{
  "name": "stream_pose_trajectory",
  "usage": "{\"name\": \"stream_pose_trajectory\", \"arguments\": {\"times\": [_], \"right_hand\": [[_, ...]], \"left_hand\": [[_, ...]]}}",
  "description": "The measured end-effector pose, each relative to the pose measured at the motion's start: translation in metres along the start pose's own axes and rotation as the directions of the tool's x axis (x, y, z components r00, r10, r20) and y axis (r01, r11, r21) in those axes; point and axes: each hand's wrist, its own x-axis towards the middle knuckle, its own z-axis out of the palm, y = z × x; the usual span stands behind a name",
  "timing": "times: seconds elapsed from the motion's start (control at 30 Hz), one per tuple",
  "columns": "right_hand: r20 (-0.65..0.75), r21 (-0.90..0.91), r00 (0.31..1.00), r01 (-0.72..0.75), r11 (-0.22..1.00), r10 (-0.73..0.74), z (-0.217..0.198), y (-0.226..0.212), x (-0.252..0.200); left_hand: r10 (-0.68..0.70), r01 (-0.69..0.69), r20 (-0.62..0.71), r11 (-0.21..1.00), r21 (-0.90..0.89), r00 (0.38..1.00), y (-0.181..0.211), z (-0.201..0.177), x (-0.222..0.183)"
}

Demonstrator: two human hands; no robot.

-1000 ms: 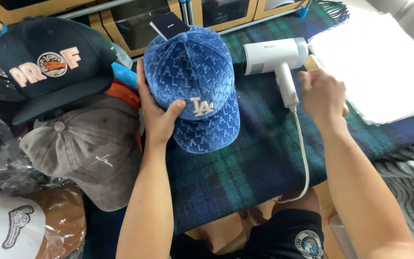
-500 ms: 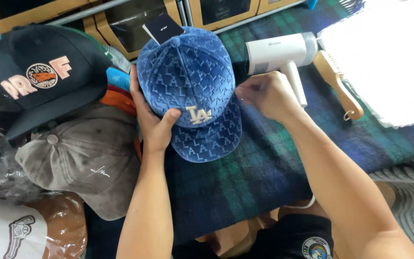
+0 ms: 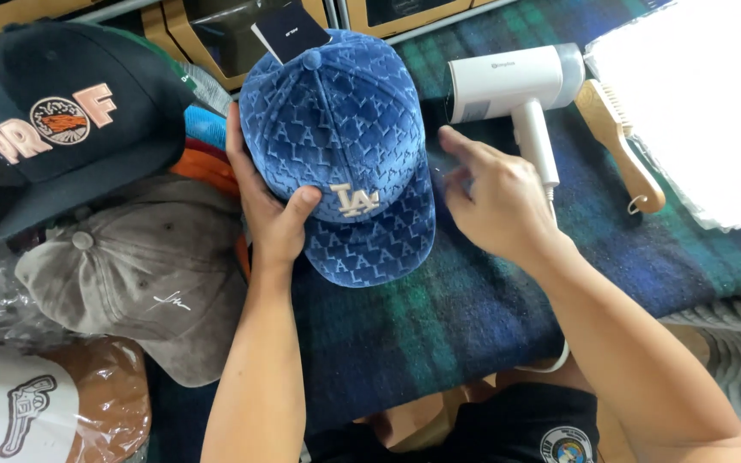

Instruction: Cleaning and steaming baseball caps using a handheld steamer and a brush to remove lint and restore shape.

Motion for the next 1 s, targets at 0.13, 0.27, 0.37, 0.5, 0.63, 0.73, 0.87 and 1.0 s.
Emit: {"name": "stream_pose_trajectory", "arguments": {"times": [0.13, 0.27, 0.37, 0.5, 0.63, 0.73, 0.87, 1.0], "right_hand": [[0.085, 0.217, 0.995, 0.041, 0.975, -0.06, 0.011, 0.001, -0.011], [-0.1, -0.038, 0.97, 0.217, 0.975, -0.22, 0.008, 0.002, -0.02], [-0.264, -0.421, 0.906, 0.2, 0.885, -0.33, -0.015, 0.07, -0.001], [0.032, -0.378, 0.912, -0.368, 0.85, 0.409, -0.032, 0.097, 0.035], [0.33, -0.48, 0.653, -0.506, 0.717, 0.682, -0.005, 0.116, 0.054], [0.351, -0.221, 0.569, -0.722, 0.656, 0.744, -0.007, 0.108, 0.055], [0.332, 0.009, 0.464, -0.872, 0.489, 0.821, -0.044, 0.053, 0.047], [0.287, 0.521, 0.597, -0.753, 0.401, 0.749, -0.059, 0.056, -0.007]], "left_hand": [[-0.008, 0.007, 0.023, 0.999, 0.047, 1.0, 0.001, 0.001, 0.001], [-0.019, 0.017, 0.021, 0.993, 0.117, 1.0, 0.004, 0.001, 0.001], [0.004, -0.004, -0.001, 1.0, -0.009, 1.0, 0.0, 0.001, 0.0], [-0.066, 0.064, 0.02, 0.993, 0.098, 0.998, 0.023, 0.006, 0.001], [-0.07, 0.068, 0.026, 0.995, 0.074, 0.997, 0.023, 0.005, 0.001], [-0.079, 0.077, 0.032, 0.994, 0.072, 0.996, 0.024, 0.001, 0.0], [-0.085, 0.083, 0.053, 0.996, 0.034, 0.995, 0.023, -0.001, 0.001], [-0.081, 0.081, 0.058, 0.997, 0.01, 0.995, 0.021, -0.005, -0.001]]}}
